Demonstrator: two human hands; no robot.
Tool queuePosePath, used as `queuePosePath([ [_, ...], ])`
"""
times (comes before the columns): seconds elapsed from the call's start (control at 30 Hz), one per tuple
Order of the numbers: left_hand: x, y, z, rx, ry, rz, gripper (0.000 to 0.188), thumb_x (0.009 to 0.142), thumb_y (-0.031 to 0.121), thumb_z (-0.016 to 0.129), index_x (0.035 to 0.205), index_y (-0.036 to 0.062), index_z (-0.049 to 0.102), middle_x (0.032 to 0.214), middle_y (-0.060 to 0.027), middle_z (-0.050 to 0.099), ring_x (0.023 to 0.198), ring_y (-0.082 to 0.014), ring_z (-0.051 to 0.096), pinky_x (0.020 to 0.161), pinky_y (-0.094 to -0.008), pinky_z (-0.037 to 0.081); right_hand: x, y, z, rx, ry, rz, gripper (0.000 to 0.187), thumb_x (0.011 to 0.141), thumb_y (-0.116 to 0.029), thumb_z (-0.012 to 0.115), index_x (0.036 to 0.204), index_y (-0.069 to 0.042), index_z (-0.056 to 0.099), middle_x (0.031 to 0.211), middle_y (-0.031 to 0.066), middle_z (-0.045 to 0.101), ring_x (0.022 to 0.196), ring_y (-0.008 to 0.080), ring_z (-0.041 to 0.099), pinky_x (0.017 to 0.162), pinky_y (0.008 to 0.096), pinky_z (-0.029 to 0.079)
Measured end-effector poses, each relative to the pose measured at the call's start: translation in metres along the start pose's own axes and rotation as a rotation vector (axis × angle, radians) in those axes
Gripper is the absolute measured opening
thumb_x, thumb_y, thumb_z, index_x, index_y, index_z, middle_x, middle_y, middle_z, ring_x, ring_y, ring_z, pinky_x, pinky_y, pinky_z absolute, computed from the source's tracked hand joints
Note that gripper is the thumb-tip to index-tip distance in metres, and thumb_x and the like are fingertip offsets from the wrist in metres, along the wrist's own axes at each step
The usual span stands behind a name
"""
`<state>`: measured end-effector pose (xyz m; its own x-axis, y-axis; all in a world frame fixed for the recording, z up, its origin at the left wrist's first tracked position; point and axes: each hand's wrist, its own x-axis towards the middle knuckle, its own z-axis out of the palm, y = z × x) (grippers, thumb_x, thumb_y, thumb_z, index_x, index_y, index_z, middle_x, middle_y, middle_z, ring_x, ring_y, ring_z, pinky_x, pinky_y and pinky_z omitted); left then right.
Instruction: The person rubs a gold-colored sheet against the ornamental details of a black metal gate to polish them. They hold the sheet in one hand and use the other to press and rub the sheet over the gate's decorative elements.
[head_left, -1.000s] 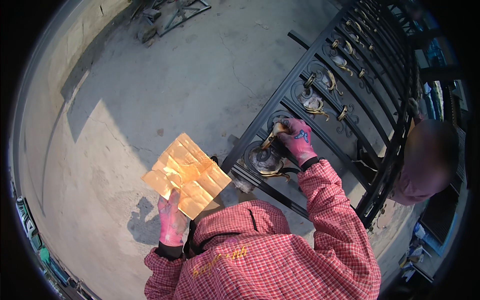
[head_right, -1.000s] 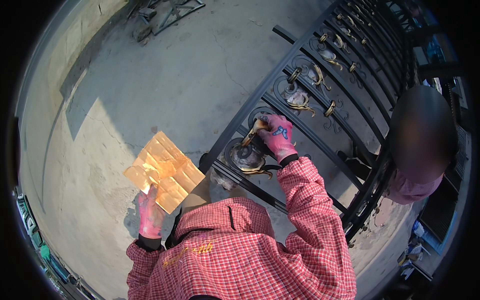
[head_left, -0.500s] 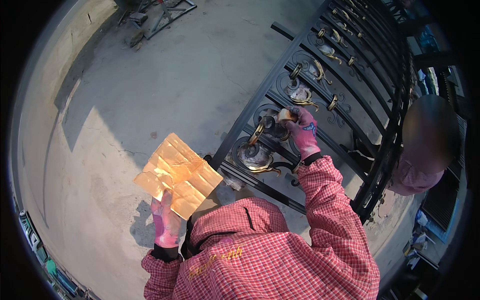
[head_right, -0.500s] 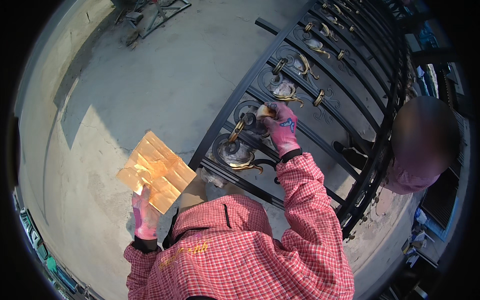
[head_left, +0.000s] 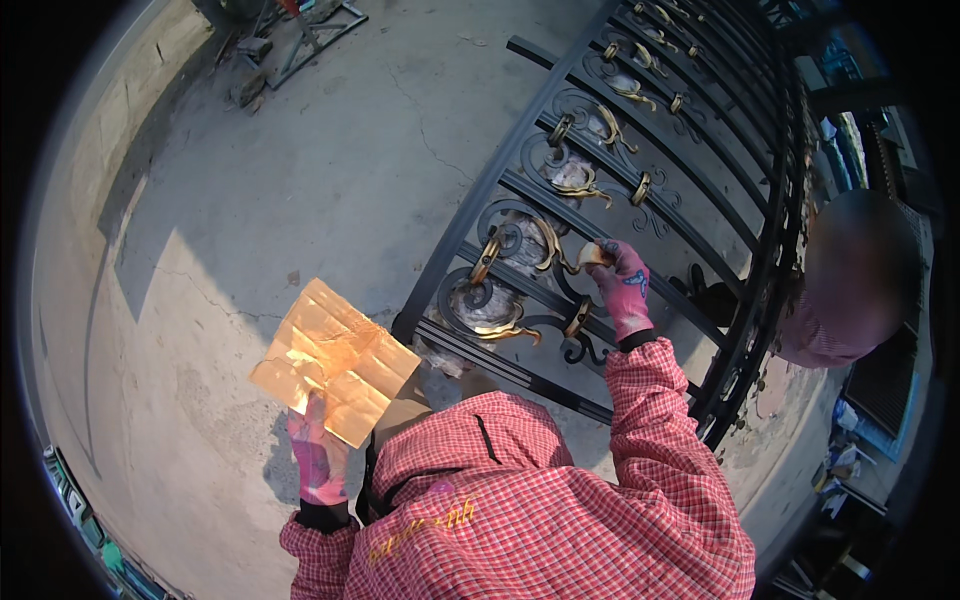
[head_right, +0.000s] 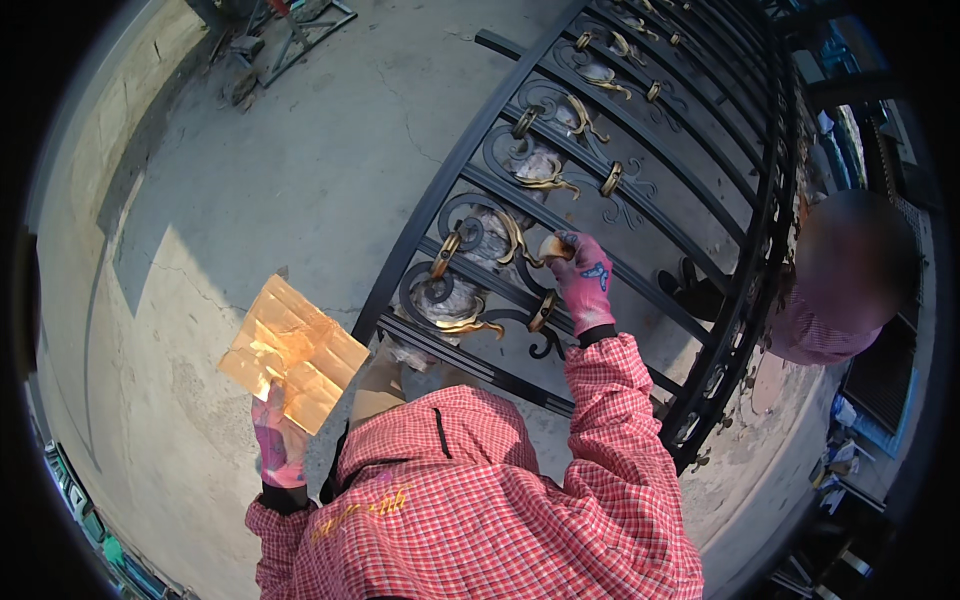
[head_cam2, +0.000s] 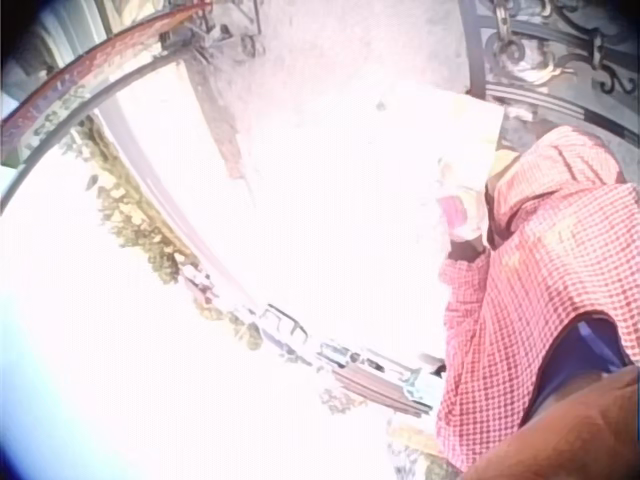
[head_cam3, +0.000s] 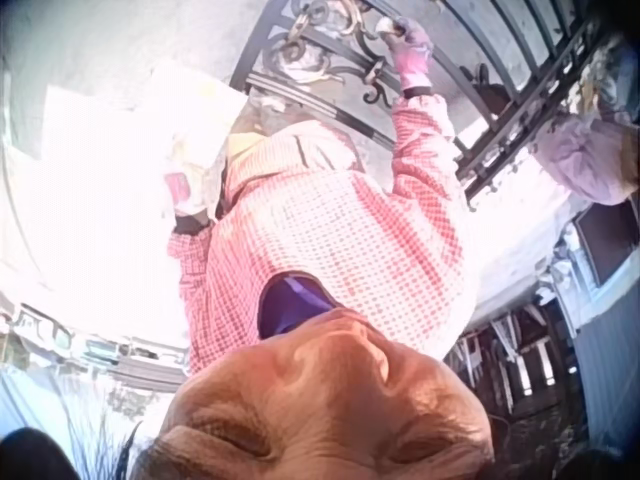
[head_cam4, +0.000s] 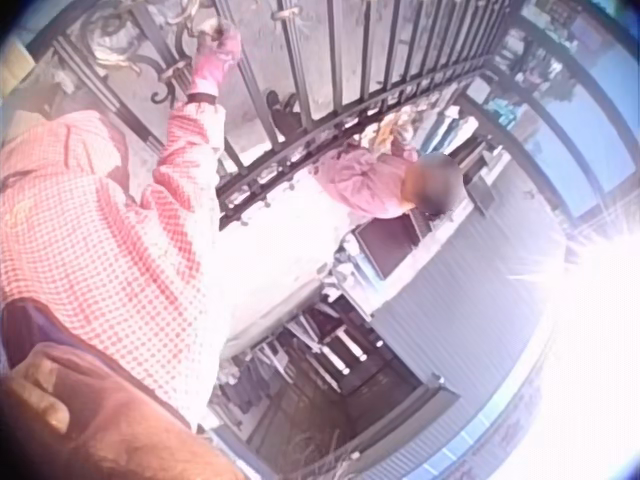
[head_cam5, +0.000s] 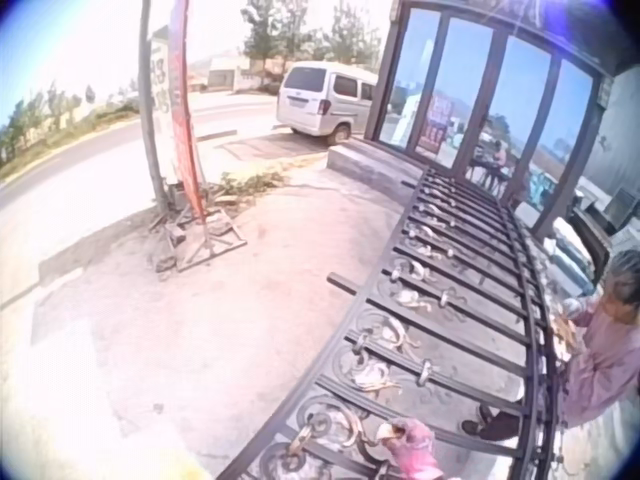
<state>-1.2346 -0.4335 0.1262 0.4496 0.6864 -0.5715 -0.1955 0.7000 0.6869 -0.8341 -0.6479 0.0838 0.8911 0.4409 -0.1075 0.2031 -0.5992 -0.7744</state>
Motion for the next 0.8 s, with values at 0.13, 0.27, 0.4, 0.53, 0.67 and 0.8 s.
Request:
queuePosePath([
  [0.13,-0.002,-0.010,-0.010,0.026,-0.012,0.015,0.055,0.092,0.022,0.059,0.138,0.0057,0.035,0.131,-0.0111,0.046,0.117,-0.0260,0.052,0.093,-0.0401,0.050,0.000,-0.016,0.016,-0.091,-0.007,-0.019,0.038,0.071,0.004,0.069,0.108,-0.004,0.064,0.096,0.0089,0.067,0.079,0.0170,0.066,0.069,0.0265,0.052],
  [0.27,-0.007,-0.010,-0.004,0.057,0.016,0.009,0.052,0.092,0.022,0.058,0.137,0.0036,0.037,0.130,-0.0119,0.047,0.116,-0.0257,0.053,0.093,-0.0388,0.050,0.014,-0.005,0.021,-0.118,-0.094,0.214,0.039,0.072,-0.003,0.072,0.110,-0.004,0.065,0.093,0.0091,0.070,0.076,0.0168,0.068,0.069,0.0272,0.053],
  [0.4,-0.011,-0.010,-0.005,0.016,-0.008,-0.004,0.051,0.093,0.021,0.058,0.135,0.0018,0.038,0.127,-0.0124,0.049,0.112,-0.0252,0.055,0.091,-0.0379,0.051,0.013,0.001,0.015,-0.339,-0.160,-0.060,0.037,0.072,-0.004,0.073,0.108,-0.004,0.065,0.090,0.0092,0.070,0.073,0.0165,0.068,0.066,0.0279,0.054],
  [0.53,-0.011,-0.014,-0.012,0.082,0.052,-0.013,0.052,0.092,0.023,0.058,0.135,0.0017,0.038,0.124,-0.0131,0.051,0.108,-0.0250,0.057,0.087,-0.0367,0.053,0.018,-0.021,-0.008,-0.140,-0.030,0.153,0.037,0.069,0.000,0.072,0.105,-0.004,0.066,0.089,0.0065,0.068,0.076,0.0162,0.067,0.066,0.0262,0.053],
  [0.67,-0.014,-0.013,-0.006,0.122,0.065,0.014,0.056,0.092,0.026,0.058,0.136,0.0015,0.035,0.123,-0.0140,0.051,0.106,-0.0243,0.058,0.083,-0.0351,0.055,0.011,-0.007,-0.036,-0.174,-0.047,-0.059,0.037,0.069,0.004,0.071,0.105,-0.003,0.065,0.093,0.0077,0.068,0.079,0.0158,0.067,0.067,0.0255,0.054],
  [0.8,-0.014,-0.019,-0.015,0.138,0.078,0.014,0.056,0.092,0.026,0.058,0.137,0.0028,0.033,0.125,-0.0142,0.049,0.107,-0.0255,0.058,0.082,-0.0362,0.056,-0.011,-0.009,-0.045,-0.171,-0.207,0.127,0.036,0.070,0.002,0.072,0.105,-0.004,0.066,0.098,0.0085,0.068,0.086,0.0193,0.067,0.073,0.0288,0.054],
])
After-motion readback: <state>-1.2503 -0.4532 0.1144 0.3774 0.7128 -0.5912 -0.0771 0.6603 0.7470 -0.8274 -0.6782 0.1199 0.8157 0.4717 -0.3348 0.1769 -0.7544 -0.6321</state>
